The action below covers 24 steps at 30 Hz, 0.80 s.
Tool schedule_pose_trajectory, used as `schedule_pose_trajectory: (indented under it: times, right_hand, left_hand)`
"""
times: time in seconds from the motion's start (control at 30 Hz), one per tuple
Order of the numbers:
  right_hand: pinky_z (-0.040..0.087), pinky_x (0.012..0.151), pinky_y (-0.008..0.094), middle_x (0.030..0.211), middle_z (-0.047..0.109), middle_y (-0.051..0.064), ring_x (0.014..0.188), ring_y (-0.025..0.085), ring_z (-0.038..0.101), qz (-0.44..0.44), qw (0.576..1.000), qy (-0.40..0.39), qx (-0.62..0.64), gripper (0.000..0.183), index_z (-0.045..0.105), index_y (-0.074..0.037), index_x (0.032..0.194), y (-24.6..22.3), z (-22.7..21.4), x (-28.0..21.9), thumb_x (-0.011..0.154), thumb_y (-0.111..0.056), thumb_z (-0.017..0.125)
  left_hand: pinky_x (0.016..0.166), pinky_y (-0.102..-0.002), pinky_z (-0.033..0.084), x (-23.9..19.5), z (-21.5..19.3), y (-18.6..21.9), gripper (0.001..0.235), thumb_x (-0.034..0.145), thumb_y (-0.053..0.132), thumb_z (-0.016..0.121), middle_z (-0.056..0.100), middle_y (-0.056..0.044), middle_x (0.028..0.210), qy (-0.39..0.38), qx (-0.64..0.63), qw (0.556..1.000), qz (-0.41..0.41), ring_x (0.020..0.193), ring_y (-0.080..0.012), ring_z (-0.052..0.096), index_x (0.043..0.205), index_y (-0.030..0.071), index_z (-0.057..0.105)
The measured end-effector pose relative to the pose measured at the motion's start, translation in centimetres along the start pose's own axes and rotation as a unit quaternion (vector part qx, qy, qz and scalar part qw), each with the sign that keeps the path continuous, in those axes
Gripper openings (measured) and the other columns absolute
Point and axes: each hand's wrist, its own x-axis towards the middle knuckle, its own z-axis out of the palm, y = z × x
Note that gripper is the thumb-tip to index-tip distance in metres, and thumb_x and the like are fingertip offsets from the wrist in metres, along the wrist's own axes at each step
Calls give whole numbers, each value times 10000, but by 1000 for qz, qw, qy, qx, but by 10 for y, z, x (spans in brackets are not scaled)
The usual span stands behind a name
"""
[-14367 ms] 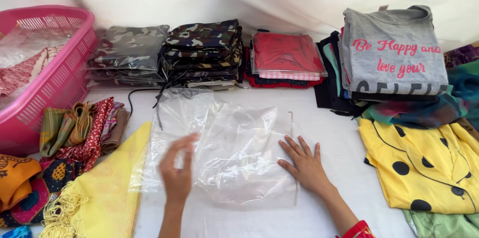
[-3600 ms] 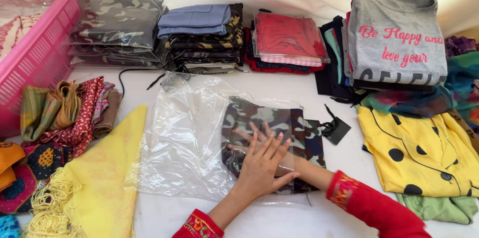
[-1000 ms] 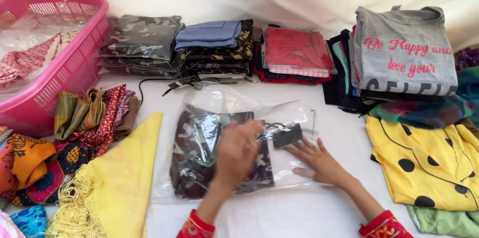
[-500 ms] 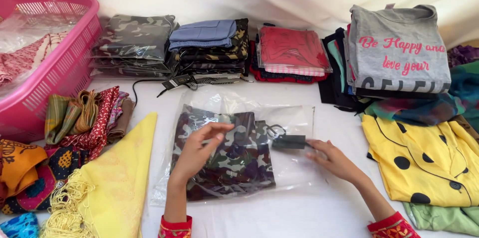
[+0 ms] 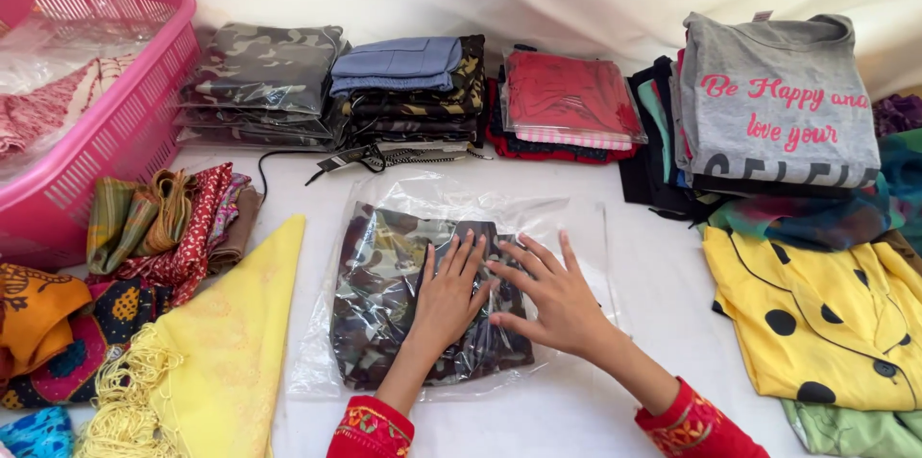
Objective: The person folds a camouflage-patterned garment and places it into a clear plastic bag, then seals the bag and sets it aside. They repeat this process with a second camouflage garment and then with a blue garment, folding each item before packaging it.
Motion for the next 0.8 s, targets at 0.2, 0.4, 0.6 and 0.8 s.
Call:
schedule_pose_trajectory:
  times: [0.2,0.4,0.6,0.8]
  right_hand:
    - [49,1216,596,1623,304,5,1537,302,149,139,969,-182,-89,822,416,-377,1554,52,17,-38,838,-761,542]
    - [15,1213,582,1687,186,29,1557,279,98,122,978,-140,-95,820,278,-312,1595,81,45,-76,914,-729,466]
    - [-25,1230,563,1699,163,9,1572,263,40,129,975,-176,-41,802,278,-321,1599,88,39,-77,924,-697,491]
    - [-22,1239,548,1701,169,-3,1575,255,43,135,975,-176,-18,791,286,-326,1594,82,35,-78,923,-685,501]
  left_hand:
    - [1241,-567,127,10,-6,-10,720,1035,545,445,310,-129,1645,-22,-54,997,-55,1527,-298,264,1583,90,344]
    - [1242,-582,106,0,-67,-25,668,1031,580,347,236,-64,1689,-88,-18,988,-128,1565,-290,160,1571,188,345]
    - [1198,-610,33,-56,-49,-97,682,981,616,350,221,-25,1673,-60,36,969,-236,1543,-263,124,1576,283,344]
    - [1164,-585,160,-65,-63,-62,591,1011,528,372,377,-45,1582,61,79,978,-182,1469,-270,305,1513,221,427]
